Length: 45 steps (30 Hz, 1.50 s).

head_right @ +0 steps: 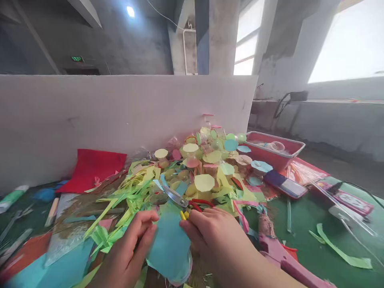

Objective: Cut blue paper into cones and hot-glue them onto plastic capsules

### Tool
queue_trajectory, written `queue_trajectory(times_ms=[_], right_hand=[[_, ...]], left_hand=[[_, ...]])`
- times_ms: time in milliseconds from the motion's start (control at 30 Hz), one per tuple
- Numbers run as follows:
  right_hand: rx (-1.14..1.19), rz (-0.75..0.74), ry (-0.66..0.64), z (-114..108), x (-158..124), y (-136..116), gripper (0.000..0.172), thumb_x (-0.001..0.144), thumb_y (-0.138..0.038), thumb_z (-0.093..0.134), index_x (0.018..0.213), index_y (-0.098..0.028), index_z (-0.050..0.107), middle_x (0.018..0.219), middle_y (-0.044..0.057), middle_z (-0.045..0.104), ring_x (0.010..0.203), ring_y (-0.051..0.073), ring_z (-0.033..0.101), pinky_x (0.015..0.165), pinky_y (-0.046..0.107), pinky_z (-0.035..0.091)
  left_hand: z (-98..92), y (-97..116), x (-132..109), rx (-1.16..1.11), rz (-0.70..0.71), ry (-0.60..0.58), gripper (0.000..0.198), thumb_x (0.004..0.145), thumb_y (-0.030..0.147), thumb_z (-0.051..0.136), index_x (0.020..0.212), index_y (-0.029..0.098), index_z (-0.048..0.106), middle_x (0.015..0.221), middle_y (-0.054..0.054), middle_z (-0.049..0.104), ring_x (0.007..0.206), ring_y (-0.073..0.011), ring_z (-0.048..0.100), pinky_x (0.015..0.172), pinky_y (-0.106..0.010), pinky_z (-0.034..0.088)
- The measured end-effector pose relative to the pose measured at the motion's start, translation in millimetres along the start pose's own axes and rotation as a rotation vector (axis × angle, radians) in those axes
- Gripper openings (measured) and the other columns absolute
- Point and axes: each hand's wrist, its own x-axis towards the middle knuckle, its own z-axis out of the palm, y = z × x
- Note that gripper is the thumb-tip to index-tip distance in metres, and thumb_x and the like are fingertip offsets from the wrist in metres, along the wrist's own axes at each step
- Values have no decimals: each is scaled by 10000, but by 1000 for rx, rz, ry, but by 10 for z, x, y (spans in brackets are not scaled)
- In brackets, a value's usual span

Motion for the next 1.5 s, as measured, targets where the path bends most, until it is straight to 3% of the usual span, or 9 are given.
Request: queue_trajectory(times_ms=[167,400,600,1033,1133,1267,1333,1400,1500], right_hand=[[-13,38,-69,50,-50,-15,480,1013,-365,259,575,-211,382,502,-29,499,454,127,484,468,223,354],[11,164,-258,32,-77,-31,416,981,-316,382,582,-209,416,535,-27,530,511,138,530,505,225,372],[-16,185,-295,40,-71,-28,403,973,-304,410,585,-207,466,550,-21,563,520,141,546,512,230,374],[-40,187,-337,65,-83,-1,405,977,-300,420,592,-204,500,568,-20,604,527,141,583,513,228,403],[-67,145,-276,94,-112,43,404,976,-306,428,594,-206,512,549,-24,601,493,140,574,494,236,412],[-147,47,-70,36,-120,75,397,993,-340,378,661,-209,552,571,-5,608,523,166,600,491,272,456],[-153,-23,51,-55,-100,34,379,1003,-371,338,810,-197,613,718,41,681,640,187,654,539,291,511],[-168,-154,139,-129,-79,-31,394,999,-407,331,1071,-149,620,1000,118,719,896,226,682,690,320,566],[-253,-445,156,-109,-87,-103,417,973,-354,413,1267,-91,547,1278,130,632,1200,245,566,935,332,524]], left_hand=[[29,-52,-13,3,13,-4,280,922,480,329,874,273,510,634,57,556,562,-154,526,580,-241,389],[-8,-55,-17,27,-23,-66,232,920,440,315,891,270,470,540,90,326,483,-145,393,541,-249,283],[36,-45,-16,40,-22,-108,198,927,384,275,881,266,428,551,89,265,474,-142,344,526,-254,209],[49,-171,29,58,-44,-165,247,917,448,279,878,266,441,540,83,334,494,-152,395,523,-250,246],[31,-167,34,68,-52,-190,259,915,463,281,888,268,450,549,79,355,520,-155,429,520,-240,265],[23,-136,36,54,-58,-211,258,919,447,268,880,268,449,539,88,314,484,-146,395,502,-231,257],[24,-129,40,42,-64,-221,257,919,440,268,870,264,449,533,91,303,475,-144,389,500,-231,262],[21,-137,47,50,-64,-225,252,917,433,282,875,259,461,529,88,320,487,-150,416,500,-233,276],[-2,-161,56,87,-50,-206,262,920,417,284,914,254,489,540,65,429,546,-175,516,517,-241,326]])
